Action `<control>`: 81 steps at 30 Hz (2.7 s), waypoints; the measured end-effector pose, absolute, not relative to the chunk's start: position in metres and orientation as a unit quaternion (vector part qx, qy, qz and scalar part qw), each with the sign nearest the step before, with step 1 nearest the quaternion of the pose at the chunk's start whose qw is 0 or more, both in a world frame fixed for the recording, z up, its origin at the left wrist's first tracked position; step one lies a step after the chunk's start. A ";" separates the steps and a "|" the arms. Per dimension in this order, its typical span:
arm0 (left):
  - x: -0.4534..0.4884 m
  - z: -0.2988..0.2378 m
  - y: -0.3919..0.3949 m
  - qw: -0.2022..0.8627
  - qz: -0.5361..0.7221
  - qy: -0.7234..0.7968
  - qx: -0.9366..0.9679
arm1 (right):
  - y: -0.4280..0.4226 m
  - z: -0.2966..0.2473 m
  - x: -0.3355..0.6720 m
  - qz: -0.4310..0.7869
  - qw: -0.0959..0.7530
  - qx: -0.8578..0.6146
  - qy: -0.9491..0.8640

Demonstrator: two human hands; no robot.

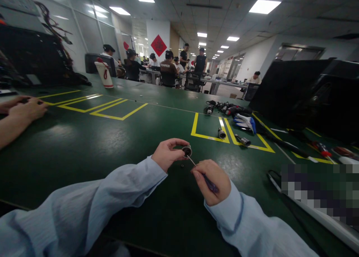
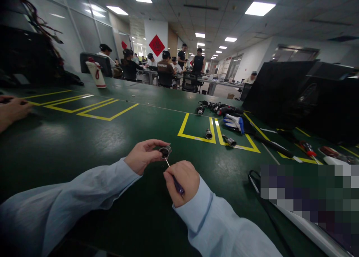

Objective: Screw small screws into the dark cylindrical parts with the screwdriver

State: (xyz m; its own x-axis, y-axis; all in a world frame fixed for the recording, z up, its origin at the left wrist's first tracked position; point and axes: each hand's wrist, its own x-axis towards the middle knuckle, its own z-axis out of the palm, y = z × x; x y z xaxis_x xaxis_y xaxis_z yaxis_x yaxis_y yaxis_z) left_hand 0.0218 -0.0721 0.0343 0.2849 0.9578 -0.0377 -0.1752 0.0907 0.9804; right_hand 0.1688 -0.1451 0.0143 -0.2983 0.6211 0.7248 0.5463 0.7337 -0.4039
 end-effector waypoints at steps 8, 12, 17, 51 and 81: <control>0.023 0.038 -0.073 0.590 0.460 0.422 0.512 | -0.150 0.021 0.167 0.022 0.436 -0.366 -0.822; 0.024 0.038 -0.074 0.589 0.457 0.426 0.513 | -0.150 0.019 0.166 0.017 0.438 -0.372 -0.818; 0.022 0.036 -0.069 0.577 0.458 0.434 0.519 | -0.154 0.020 0.169 0.076 0.529 -0.385 -0.753; 0.020 0.032 -0.058 0.649 0.463 0.417 0.436 | -0.132 0.015 0.171 0.361 0.491 -0.548 -0.573; 0.023 0.035 -0.073 0.638 0.414 0.408 0.504 | -0.143 0.012 0.173 -0.025 0.506 -0.356 -0.785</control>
State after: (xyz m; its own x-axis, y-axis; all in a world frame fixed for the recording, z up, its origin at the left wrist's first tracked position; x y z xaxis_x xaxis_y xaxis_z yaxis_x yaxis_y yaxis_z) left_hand 0.0230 -0.0734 0.0348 0.3236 0.9405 -0.1041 -0.1166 0.1488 0.9820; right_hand 0.1730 -0.1433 0.0116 -0.2329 0.5340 0.8128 0.5849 0.7446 -0.3216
